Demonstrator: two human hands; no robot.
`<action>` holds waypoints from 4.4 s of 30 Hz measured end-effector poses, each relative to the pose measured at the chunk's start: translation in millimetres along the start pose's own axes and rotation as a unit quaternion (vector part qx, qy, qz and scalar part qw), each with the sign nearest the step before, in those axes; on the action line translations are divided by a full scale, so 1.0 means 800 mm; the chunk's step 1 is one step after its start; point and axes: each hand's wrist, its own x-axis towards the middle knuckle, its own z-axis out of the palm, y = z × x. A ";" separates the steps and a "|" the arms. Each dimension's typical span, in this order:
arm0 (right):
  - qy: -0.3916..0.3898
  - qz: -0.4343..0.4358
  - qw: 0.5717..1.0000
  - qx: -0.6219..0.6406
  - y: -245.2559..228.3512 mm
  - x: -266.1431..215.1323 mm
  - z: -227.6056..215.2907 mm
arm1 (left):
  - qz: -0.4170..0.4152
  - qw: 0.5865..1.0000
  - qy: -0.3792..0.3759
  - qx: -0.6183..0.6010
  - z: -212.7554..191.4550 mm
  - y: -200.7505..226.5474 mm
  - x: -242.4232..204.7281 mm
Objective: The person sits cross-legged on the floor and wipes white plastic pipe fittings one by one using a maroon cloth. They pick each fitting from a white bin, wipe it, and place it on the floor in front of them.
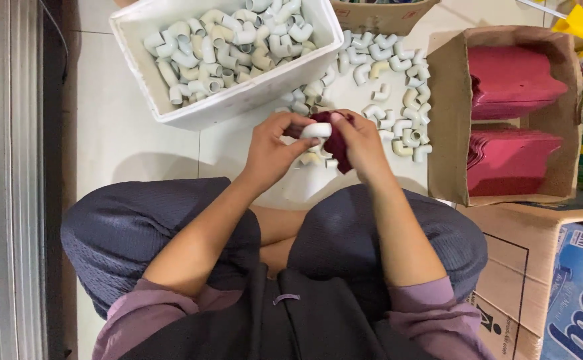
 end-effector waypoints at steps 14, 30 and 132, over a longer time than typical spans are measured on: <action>0.024 -0.222 0.975 -0.016 0.034 0.019 0.001 | -0.197 0.958 -0.002 -0.210 0.010 -0.016 0.008; -0.132 0.098 0.925 0.342 0.013 -0.007 0.014 | -0.032 0.964 -0.043 -0.259 0.005 -0.005 0.004; 0.029 -0.190 0.980 0.056 0.040 0.020 0.019 | -0.224 0.896 -0.005 -0.382 0.022 -0.078 0.009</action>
